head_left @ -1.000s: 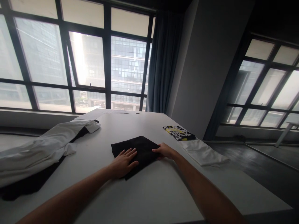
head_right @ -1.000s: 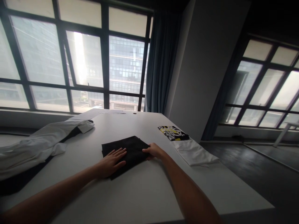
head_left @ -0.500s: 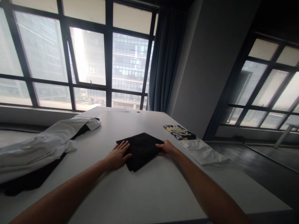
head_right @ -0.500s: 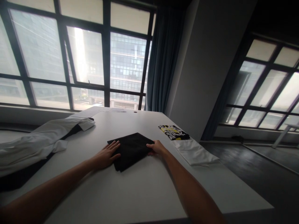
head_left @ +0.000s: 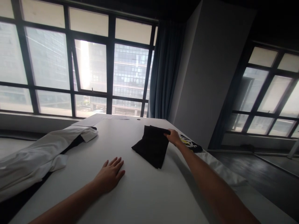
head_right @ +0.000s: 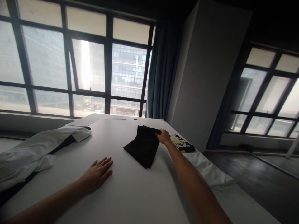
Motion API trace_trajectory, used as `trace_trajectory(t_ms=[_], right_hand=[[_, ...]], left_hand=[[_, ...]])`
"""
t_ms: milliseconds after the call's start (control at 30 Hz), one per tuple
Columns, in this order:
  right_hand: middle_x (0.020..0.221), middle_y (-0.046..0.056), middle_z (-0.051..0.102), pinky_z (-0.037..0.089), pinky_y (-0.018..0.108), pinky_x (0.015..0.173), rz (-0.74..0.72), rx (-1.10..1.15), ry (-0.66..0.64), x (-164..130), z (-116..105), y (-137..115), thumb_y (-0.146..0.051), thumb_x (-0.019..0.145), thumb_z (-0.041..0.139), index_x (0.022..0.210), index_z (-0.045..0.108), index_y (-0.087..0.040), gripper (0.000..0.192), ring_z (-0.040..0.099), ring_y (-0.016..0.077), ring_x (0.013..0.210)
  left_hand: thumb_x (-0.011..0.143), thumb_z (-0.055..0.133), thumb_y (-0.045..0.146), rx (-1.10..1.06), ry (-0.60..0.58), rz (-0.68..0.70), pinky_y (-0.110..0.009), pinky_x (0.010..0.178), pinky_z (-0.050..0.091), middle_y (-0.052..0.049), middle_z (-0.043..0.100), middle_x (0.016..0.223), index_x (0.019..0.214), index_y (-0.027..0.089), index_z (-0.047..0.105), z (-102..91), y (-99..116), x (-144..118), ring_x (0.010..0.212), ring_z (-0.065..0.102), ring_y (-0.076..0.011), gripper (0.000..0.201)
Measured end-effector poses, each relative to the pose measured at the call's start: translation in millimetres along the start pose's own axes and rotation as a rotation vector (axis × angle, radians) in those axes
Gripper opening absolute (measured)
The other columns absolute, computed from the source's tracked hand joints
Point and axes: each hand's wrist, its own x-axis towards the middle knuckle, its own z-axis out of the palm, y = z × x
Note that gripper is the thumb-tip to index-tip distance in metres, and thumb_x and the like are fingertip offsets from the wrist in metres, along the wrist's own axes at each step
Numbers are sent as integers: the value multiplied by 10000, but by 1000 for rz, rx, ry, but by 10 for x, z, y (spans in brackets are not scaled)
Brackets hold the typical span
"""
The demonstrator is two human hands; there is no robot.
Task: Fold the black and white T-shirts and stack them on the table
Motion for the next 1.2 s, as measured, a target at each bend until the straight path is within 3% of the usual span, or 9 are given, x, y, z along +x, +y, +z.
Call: trace_trajectory(t_ms=[167, 300, 433, 567, 667, 900, 1000, 1100, 1200], right_hand=[[1057, 129, 706, 482, 300, 835, 217, 40, 150, 444, -370, 573, -291, 832, 603, 1143, 663, -104, 368, 651, 253, 984], [1223, 263, 602, 449, 393, 941, 503, -107, 291, 430, -553, 1303, -346, 862, 569, 1339, 494, -17, 585, 576, 339, 1152], [1302, 340, 491, 423, 486, 965, 633, -340, 87, 99, -320, 1596, -419, 840, 595, 1432, 341, 18, 778, 482, 394, 1250], [1504, 193, 335, 319, 529, 1062, 276, -450, -259, -217, 18, 1284, -508, 903, 483, 1440, 412, -185, 630, 338, 338, 1376], [1582, 137, 198, 229, 592, 1094, 221, -483, -487, -373, 155, 972, -516, 912, 475, 1474, 360, -239, 637, 170, 343, 1446], [1496, 146, 390, 231, 478, 1134, 45, -441, -566, -764, 328, 490, -337, 969, 383, 1399, 480, -166, 472, 303, 289, 1403], [1453, 130, 457, 223, 335, 1147, -20, -415, -569, -962, 427, 325, -258, 967, 368, 1391, 492, -163, 452, 338, 219, 1388], [1489, 151, 400, 262, 390, 1128, 16, -429, -528, -1111, 481, 226, -267, 976, 328, 1428, 440, -165, 477, 331, 260, 1390], [1508, 151, 364, 297, 446, 1101, 63, -444, -503, -1181, 474, 178, -287, 987, 282, 1446, 409, -187, 487, 321, 284, 1392]], left_hand=[[945, 264, 544, 16, 8, -17, -540, 1176, 164, -57, 289, 1558, 1468, 227, 394, 37, -7, 35, 1458, 212, -263, 626], [940, 292, 528, 19, 22, -32, -536, 1176, 170, -56, 306, 1552, 1459, 233, 412, 35, 11, 36, 1453, 232, -262, 609], [937, 293, 526, 18, 32, -32, -541, 1174, 175, -51, 317, 1551, 1451, 239, 427, 24, 16, 41, 1452, 236, -267, 603], [934, 296, 508, 36, 22, -36, -537, 1174, 182, -57, 321, 1551, 1451, 221, 427, 30, 42, 33, 1452, 236, -261, 606], [935, 289, 496, 47, 30, -34, -543, 1170, 186, -65, 329, 1548, 1453, 217, 424, 22, 64, 14, 1451, 241, -262, 603], [889, 339, 607, -2, -91, 97, -352, 1066, 405, -51, 519, 1438, 1314, 280, 588, -392, -260, 102, 1294, 508, -232, 591], [902, 320, 550, 148, 67, -129, -419, 1056, 401, -109, 565, 1388, 1286, 220, 605, -605, -631, 142, 1257, 534, -276, 581], [892, 369, 430, 481, 267, -428, -589, 1119, 210, -172, 417, 1496, 1341, 129, 528, -750, -1039, 58, 1388, 342, -348, 563], [896, 345, 418, 562, 294, -692, -638, 1112, 133, -157, 399, 1505, 1411, 74, 404, -874, -1394, -134, 1412, 253, -380, 621]])
